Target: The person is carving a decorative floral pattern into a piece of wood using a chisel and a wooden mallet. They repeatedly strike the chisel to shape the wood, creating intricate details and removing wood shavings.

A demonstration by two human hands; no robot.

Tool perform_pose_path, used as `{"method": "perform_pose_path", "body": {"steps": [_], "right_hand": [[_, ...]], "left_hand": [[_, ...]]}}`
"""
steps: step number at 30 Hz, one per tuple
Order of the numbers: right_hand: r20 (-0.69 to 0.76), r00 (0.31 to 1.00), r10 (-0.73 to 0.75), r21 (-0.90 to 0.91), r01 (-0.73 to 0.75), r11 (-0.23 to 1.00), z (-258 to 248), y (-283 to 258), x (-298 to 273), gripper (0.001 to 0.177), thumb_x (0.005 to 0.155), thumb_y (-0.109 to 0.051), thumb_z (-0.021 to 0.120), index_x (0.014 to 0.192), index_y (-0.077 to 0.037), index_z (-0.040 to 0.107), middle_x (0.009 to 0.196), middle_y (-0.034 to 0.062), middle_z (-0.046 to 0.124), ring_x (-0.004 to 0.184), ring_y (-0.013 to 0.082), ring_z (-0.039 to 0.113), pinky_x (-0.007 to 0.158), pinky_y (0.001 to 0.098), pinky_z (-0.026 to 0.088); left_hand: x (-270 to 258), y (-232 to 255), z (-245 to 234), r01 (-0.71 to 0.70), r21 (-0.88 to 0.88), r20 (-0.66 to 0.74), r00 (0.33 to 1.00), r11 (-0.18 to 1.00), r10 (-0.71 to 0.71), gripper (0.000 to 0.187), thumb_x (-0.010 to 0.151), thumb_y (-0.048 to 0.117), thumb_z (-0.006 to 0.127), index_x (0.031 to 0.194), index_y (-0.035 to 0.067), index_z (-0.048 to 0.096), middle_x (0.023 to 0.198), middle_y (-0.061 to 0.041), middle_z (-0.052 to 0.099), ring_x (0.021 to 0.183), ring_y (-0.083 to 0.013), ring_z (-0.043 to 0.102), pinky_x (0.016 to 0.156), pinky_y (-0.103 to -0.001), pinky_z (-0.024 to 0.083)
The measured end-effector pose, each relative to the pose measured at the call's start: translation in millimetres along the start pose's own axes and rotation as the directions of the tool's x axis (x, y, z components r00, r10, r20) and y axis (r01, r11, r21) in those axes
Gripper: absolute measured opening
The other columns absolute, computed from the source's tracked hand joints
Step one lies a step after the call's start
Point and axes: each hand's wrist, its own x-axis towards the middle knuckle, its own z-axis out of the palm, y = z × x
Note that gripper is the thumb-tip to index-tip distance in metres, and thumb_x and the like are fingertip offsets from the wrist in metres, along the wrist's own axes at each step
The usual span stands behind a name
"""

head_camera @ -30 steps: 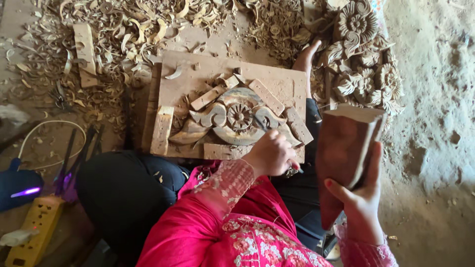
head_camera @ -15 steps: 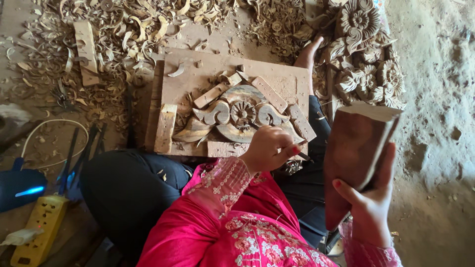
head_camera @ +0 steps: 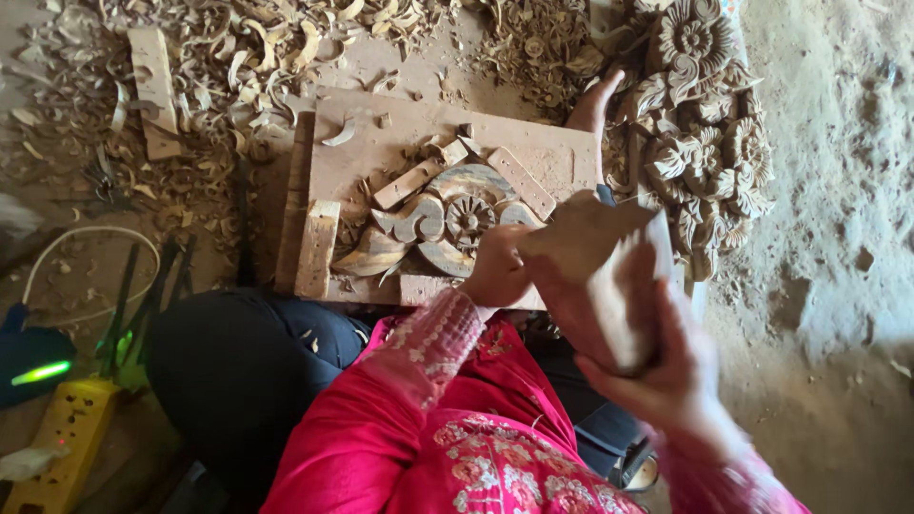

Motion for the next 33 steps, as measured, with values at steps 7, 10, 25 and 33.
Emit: {"method": "perform_pose_path", "body": {"steps": [7,10,25,33], "right_hand": [[0.005,0.993,-0.121,-0.324,0.116,0.939,8.8,10.2,-14.3,0.086,0.055,-0.015,0.091,0.132,-0.002,0.056,0.127,0.0195,0.063,0.123,0.0323,0.06,0.108,0.0432,0.047],[0.003,0.997,-0.077,-0.221,0.076,0.972,13.2,19.6,-23.4,0.105,0.057,-0.018,0.095,0.146,0.002,0.042,0.13,0.015,0.058,0.119,0.0247,0.06,0.101,0.0383,0.05],[-0.001,0.984,0.177,-0.156,-0.175,0.972,34.1,107.6,-18.9,0.115,0.061,-0.02,0.092,0.159,-0.005,0.035,0.148,0.0204,0.056,0.134,0.0297,0.057,0.11,0.0385,0.046],[0.074,0.951,0.299,-0.292,-0.267,0.919,62.3,108.5,-27.4,0.112,0.059,-0.032,0.09,0.156,-0.015,0.037,0.142,0.0198,0.057,0.114,0.0383,0.066,0.09,0.0436,0.057]], "left_hand": [[-12.9,-16.9,-4.0,0.111,0.002,0.103,0.989,0.994,-0.111,0.04,0.098,0.04,0.064,0.071,0.01,0.062,0.068,-0.007,0.062,0.061,-0.0269,0.062,0.057,-0.04,0.046],[-2.7,-12.4,-10.3,-0.039,0.164,0.184,0.983,0.986,0.008,0.036,0.095,0.038,0.065,0.072,0.011,0.063,0.071,-0.009,0.064,0.067,-0.0297,0.064,0.061,-0.042,0.048],[-26.9,37.7,-63.4,0.111,-0.045,0.011,0.994,0.993,-0.111,0.021,0.101,-0.011,0.053,0.105,0.008,0.062,0.103,-0.012,0.072,0.092,-0.0209,0.071,0.078,-0.032,0.063],[-59.8,28.6,-106.1,0.443,0.089,-0.488,0.8,0.892,-0.349,0.012,0.106,0.003,0.059,0.114,-0.003,0.053,0.109,-0.016,0.073,0.094,-0.0187,0.074,0.083,-0.03,0.062]]}}
